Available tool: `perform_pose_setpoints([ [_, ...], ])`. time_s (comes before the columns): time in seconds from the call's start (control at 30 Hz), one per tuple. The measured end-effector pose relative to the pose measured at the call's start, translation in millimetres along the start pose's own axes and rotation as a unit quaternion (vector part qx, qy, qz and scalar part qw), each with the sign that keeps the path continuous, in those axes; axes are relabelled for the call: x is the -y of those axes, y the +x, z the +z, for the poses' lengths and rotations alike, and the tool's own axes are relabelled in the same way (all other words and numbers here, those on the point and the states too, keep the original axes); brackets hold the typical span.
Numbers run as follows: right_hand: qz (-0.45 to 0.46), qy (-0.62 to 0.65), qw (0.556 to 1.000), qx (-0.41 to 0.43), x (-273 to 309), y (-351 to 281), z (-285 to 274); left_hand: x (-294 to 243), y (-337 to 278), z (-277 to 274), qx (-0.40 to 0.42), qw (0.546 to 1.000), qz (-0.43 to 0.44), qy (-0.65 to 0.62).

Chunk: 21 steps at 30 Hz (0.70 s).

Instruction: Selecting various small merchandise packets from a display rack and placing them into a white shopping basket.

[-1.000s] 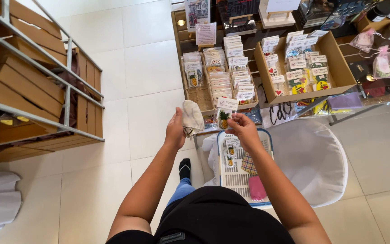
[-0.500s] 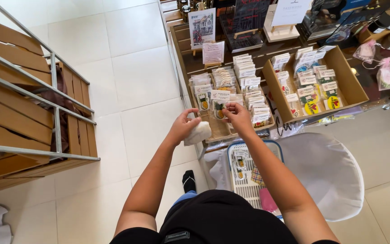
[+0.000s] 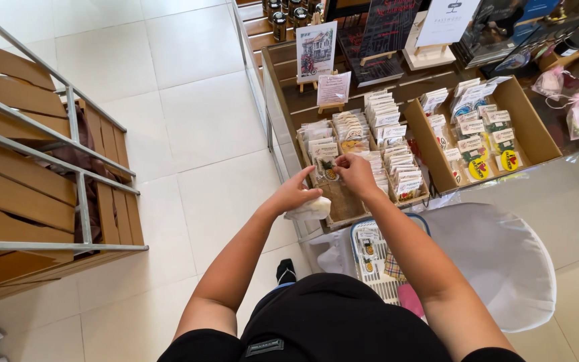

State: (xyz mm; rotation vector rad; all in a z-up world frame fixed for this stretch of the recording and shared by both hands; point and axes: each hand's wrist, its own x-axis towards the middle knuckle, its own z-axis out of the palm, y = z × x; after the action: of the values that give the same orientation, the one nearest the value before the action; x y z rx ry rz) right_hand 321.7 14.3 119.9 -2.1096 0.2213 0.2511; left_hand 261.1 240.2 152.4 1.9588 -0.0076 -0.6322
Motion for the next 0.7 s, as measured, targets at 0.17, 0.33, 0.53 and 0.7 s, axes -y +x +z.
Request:
perform_pose_setpoints([
  [0.17, -0.022, -0.029, 0.999, 0.016, 3, -3, 6, -1, 1, -5, 0.033, 0.999, 0.002, -0.008],
  [0.33, -0.036, -0.140, 0.989, -0.004, 1, 0, 12, 1, 6, -7, 0.049, 0.999, 0.006, 0.002],
  [0.53, -0.037, -0.191, 0.980, -0.028, -6, 6, 20, 1, 9, -6, 0.052, 0.999, 0.000, -0.001],
  [0.7, -0.024, -0.175, 0.984, -0.032, 4, -2, 20, 9, 11, -1, 0.054, 0.998, 0.011, -0.027],
])
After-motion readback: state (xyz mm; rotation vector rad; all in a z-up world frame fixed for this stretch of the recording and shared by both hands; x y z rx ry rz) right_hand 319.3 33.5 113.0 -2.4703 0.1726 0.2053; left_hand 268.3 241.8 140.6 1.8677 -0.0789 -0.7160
